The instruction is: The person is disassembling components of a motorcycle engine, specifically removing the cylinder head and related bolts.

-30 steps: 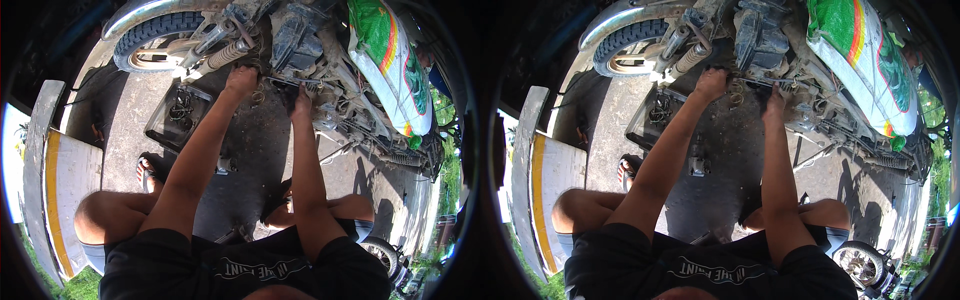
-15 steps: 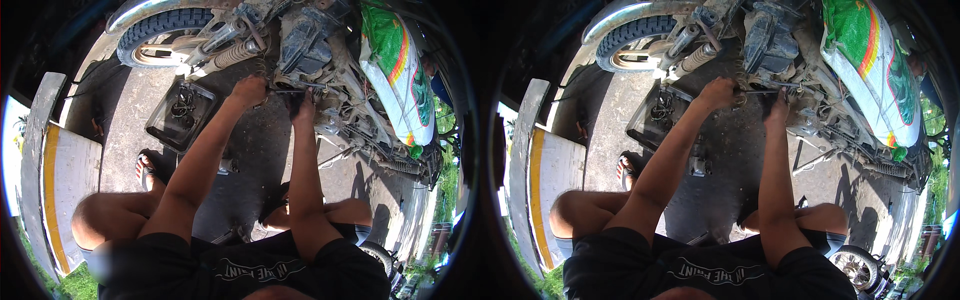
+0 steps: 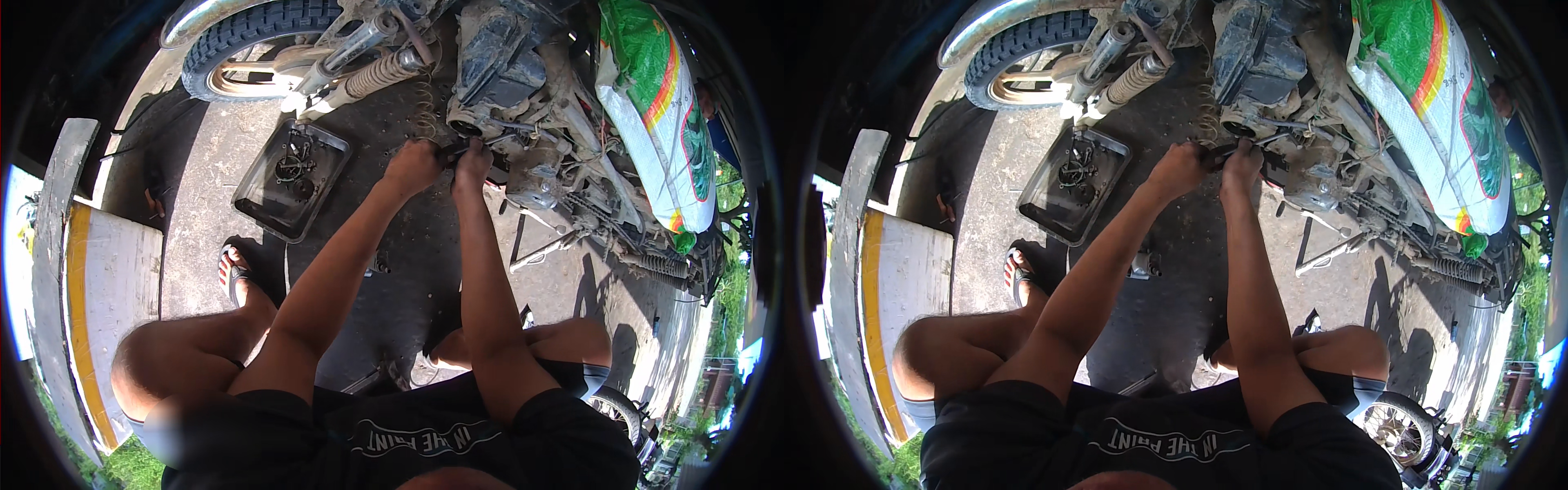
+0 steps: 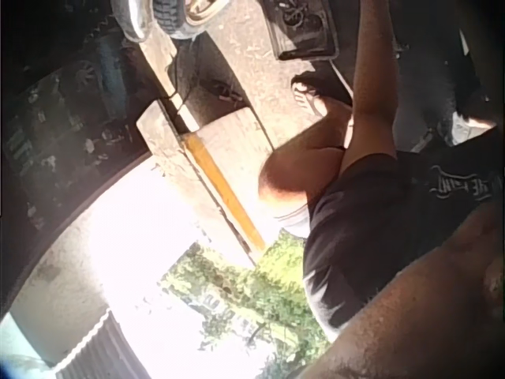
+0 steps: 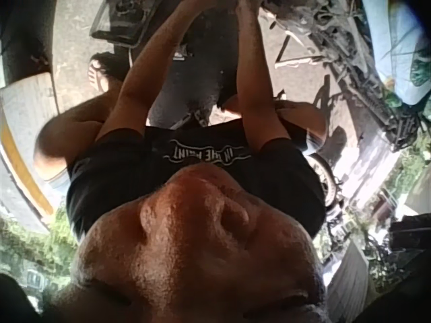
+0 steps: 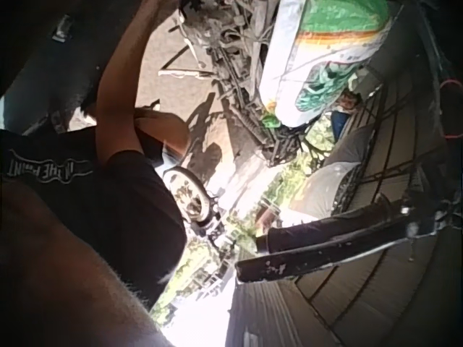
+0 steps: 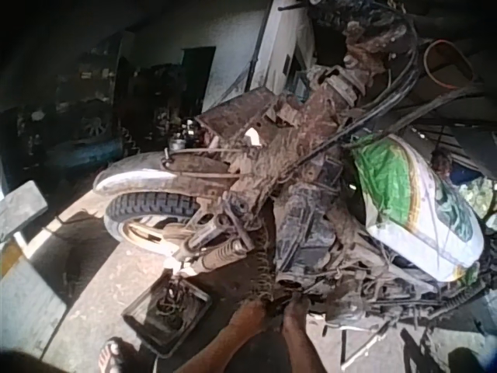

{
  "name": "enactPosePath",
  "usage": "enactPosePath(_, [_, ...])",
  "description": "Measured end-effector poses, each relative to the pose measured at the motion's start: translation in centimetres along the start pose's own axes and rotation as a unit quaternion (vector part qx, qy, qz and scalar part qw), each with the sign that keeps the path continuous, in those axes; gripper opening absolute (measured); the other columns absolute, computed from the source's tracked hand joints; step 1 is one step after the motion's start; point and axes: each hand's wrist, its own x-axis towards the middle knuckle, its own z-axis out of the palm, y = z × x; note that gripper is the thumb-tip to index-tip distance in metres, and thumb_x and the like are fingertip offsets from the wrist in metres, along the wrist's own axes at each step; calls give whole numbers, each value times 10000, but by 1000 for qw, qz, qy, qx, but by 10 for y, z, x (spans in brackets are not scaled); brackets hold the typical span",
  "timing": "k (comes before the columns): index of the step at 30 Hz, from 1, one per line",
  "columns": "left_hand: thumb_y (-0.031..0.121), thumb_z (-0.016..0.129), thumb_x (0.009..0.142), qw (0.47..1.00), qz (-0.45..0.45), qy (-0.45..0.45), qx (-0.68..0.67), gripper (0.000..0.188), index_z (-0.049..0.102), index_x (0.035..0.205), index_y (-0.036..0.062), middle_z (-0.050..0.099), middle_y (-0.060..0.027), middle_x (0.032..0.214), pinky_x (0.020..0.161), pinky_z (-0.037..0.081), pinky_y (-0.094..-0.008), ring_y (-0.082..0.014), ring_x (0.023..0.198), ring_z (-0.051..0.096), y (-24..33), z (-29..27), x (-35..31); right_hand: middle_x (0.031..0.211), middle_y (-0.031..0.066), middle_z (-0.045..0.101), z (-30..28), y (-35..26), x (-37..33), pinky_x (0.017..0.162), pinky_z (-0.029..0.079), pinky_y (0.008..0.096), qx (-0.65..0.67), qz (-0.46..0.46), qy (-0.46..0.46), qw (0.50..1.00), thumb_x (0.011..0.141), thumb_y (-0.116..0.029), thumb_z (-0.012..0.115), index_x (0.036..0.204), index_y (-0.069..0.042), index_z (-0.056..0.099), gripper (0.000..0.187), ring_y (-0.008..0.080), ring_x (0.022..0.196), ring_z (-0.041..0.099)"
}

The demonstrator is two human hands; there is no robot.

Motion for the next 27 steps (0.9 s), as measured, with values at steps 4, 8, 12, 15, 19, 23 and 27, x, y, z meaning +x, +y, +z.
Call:
enactPosePath(4, [396, 623, 944, 993, -5, 15, 121, 319, 749, 1065, 130, 719, -183, 994, 857, 545, -494, -414, 954, 673, -3, -35, 19, 948, 140, 689, 10, -8, 4, 739, 574, 397, 214, 135, -113, 961, 1030, -258, 481, 1067, 17, 595, 301, 258, 789, 691])
enactPosePath(8, [401, 620, 942, 984, 28, 30, 171, 281, 759, 1066, 191, 731, -144, 969, 844, 563, -490, -376, 961, 693, 0, -58, 33, 940, 160, 706, 21, -12, 13, 774, 599, 408, 240, 192, -112, 945, 1029, -246, 466, 1068, 5, 600, 287, 288, 798, 707])
enactPosePath(12, [365, 632, 923, 981, 23, 39, 190, 291, 747, 1051, 131, 728, -172, 960, 832, 569, -492, -385, 940, 701, 31, -68, 15, 930, 157, 710, 15, -10, 13, 769, 587, 404, 252, 174, -124, 944, 1031, -254, 459, 1064, 5, 608, 301, 287, 786, 696])
enactPosePath(15, [212, 614, 894, 978, -29, 30, 205, 219, 710, 974, 32, 724, -206, 1018, 829, 581, -457, -386, 953, 717, 57, -75, 13, 880, 171, 694, 7, -16, 18, 738, 569, 438, 307, 161, -160, 924, 1019, -234, 398, 1054, 10, 591, 313, 276, 752, 671])
enactPosePath(19, [274, 620, 918, 975, -1, 2, 221, 288, 705, 1039, 26, 722, -213, 1021, 827, 582, -457, -383, 960, 718, 46, -84, 28, 860, 161, 693, 11, -20, 19, 684, 584, 426, 272, 194, -179, 925, 1034, -232, 389, 1063, 6, 591, 313, 282, 732, 690])
enactPosePath(23, [304, 617, 930, 987, 13, 1, 161, 319, 714, 1054, 26, 719, -220, 1025, 834, 585, -458, -381, 978, 717, 27, -74, 8, 835, 161, 690, 15, -16, 10, 665, 590, 414, 220, 197, -136, 946, 1037, -246, 397, 1070, 0, 593, 316, 275, 728, 699])
enactPosePath(27, [333, 675, 889, 989, -19, 48, 136, 331, 716, 955, 11, 716, -255, 943, 863, 570, -488, -420, 960, 706, 62, -60, -7, 793, 149, 678, -2, -20, 8, 623, 559, 401, 233, 188, -148, 942, 1026, -252, 434, 1090, -9, 591, 296, 259, 678, 680])
